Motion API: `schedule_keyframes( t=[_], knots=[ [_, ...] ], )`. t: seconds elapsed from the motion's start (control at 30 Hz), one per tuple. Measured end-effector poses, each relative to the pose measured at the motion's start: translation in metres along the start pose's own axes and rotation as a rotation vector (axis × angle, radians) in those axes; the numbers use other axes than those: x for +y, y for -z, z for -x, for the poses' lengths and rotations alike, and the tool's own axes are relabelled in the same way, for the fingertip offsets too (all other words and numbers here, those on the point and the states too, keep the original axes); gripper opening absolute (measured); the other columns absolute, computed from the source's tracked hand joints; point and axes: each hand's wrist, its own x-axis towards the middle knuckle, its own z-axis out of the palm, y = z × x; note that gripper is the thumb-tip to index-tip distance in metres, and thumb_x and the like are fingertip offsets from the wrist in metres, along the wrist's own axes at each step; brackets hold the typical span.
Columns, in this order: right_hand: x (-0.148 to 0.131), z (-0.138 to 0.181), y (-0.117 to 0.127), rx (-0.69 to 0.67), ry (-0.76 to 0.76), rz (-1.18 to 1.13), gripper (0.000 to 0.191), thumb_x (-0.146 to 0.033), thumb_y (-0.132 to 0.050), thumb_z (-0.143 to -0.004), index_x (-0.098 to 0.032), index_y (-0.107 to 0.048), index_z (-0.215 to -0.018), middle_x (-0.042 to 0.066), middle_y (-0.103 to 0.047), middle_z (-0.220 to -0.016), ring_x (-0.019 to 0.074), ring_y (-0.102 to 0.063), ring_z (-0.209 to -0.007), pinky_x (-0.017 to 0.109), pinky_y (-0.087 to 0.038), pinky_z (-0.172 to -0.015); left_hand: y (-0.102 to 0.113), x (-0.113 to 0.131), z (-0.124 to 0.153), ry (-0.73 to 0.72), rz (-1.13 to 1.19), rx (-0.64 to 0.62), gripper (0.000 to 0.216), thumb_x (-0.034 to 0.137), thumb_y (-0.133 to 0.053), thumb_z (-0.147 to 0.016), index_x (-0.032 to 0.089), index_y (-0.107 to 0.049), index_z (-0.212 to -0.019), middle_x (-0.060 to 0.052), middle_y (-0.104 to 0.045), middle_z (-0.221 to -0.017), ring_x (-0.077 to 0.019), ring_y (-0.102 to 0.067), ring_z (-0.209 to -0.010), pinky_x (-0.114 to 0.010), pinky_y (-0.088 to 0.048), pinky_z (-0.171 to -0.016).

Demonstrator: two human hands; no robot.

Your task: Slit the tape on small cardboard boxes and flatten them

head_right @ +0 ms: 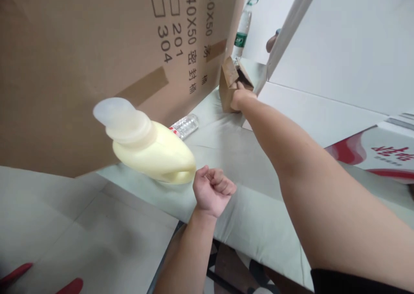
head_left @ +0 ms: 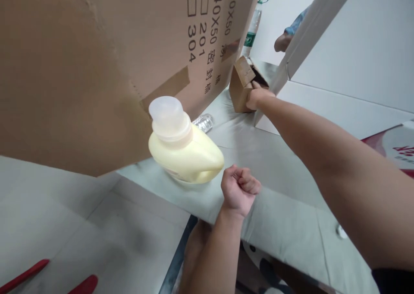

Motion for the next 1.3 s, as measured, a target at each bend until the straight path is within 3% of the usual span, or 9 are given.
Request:
schedule_keyframes(
  t=[0.17,0.33,0.57,0.73,0.83,0.97,1.13,1.2,1.3],
  knots=[
    [0.000,0.018,0.000,0.022,0.037,0.049,0.037,-0.026,-0.061,-0.091,-0.016,-0.069,-0.126,0.015,-0.055,-0.146,0.0338,-0.059,-0.123,0.048,-0.050,-0.103,0.002,0.000,0.003,-0.058,-0.036,0.027,0.064,0.063,-0.062,-0.076,0.023,-0.018,-0.052,0.009,-0.006,-0.048,-0.0068,-0.009,-0.044,-0.029,-0.013,-0.051],
    [-0.010,0.077,0.013,0.032,0.189,0.094,0.027,-0.024,-0.058,-0.091,-0.026,-0.079,-0.108,0.010,-0.064,-0.131,0.0309,-0.064,-0.109,0.041,-0.053,-0.085,0.000,-0.013,0.003,-0.307,-0.242,0.119,0.057,0.058,-0.060,-0.079,0.023,-0.025,-0.051,0.007,-0.014,-0.050,-0.0088,-0.014,-0.047,-0.031,-0.015,-0.052],
    [0.031,0.243,0.029,0.129,0.386,0.126,0.027,-0.025,-0.051,-0.092,-0.027,-0.077,-0.084,0.009,-0.069,-0.112,0.0166,-0.060,-0.066,0.030,-0.028,-0.050,-0.005,-0.023,0.015,-0.769,-0.773,0.446,0.027,0.031,-0.053,-0.089,0.022,-0.045,-0.065,0.002,-0.036,-0.062,-0.0164,-0.034,-0.061,-0.032,-0.027,-0.060],
    [0.095,0.381,0.026,0.000,0.564,-0.114,0.022,-0.025,-0.047,-0.093,-0.030,-0.066,-0.085,0.004,-0.071,-0.085,0.0153,-0.057,-0.051,0.031,-0.038,-0.047,0.004,-0.023,0.004,-0.890,-1.011,0.362,0.022,0.039,-0.053,-0.089,0.022,-0.061,-0.100,-0.007,-0.061,-0.100,-0.0236,-0.057,-0.097,-0.037,-0.045,-0.087],
    [0.121,0.429,0.009,0.061,0.435,-0.286,0.025,-0.031,-0.053,-0.091,-0.032,-0.059,-0.115,0.006,-0.076,-0.111,0.0171,-0.065,-0.054,0.034,-0.051,-0.049,0.006,-0.024,-0.007,-0.810,-1.106,0.227,0.042,0.047,-0.050,-0.091,0.022,-0.060,-0.123,-0.012,-0.062,-0.128,-0.0289,-0.057,-0.123,-0.043,-0.046,-0.102],
    [0.135,0.442,-0.020,0.106,0.299,-0.381,0.056,-0.039,-0.057,-0.092,-0.032,-0.044,-0.145,0.010,-0.069,-0.136,0.0243,-0.077,-0.075,0.041,-0.061,-0.062,0.000,-0.031,-0.014,-0.786,-1.205,0.045,0.055,0.056,-0.054,-0.090,0.021,-0.060,-0.132,-0.013,-0.062,-0.138,-0.0321,-0.056,-0.132,-0.046,-0.044,-0.111],
    [0.147,0.438,-0.032,0.012,0.337,-0.484,0.047,-0.049,-0.057,-0.092,-0.037,-0.060,-0.137,0.005,-0.057,-0.153,0.0311,-0.078,-0.099,0.045,-0.063,-0.069,-0.004,-0.045,-0.026,-0.766,-1.133,0.010,0.052,0.061,-0.062,-0.085,0.020,-0.067,-0.118,-0.010,-0.071,-0.120,-0.0299,-0.066,-0.115,-0.045,-0.050,-0.104],
    [0.155,0.441,-0.039,0.117,0.325,-0.576,0.040,-0.049,-0.058,-0.092,-0.037,-0.063,-0.130,0.006,-0.059,-0.150,0.0289,-0.077,-0.097,0.042,-0.062,-0.065,-0.002,-0.052,-0.032,-0.745,-1.093,0.031,0.056,0.066,-0.066,-0.081,0.021,-0.066,-0.114,-0.010,-0.070,-0.117,-0.0294,-0.067,-0.112,-0.044,-0.052,-0.102],
    [0.168,0.447,-0.062,0.532,0.178,-0.751,0.028,-0.036,-0.052,-0.096,-0.042,-0.061,-0.122,0.005,-0.074,-0.115,0.0237,-0.074,-0.088,0.038,-0.060,-0.065,-0.002,-0.066,-0.040,-0.711,-1.141,0.030,0.058,0.065,-0.074,-0.076,0.021,-0.064,-0.112,-0.010,-0.069,-0.114,-0.0286,-0.067,-0.111,-0.042,-0.052,-0.101]
  ],
)
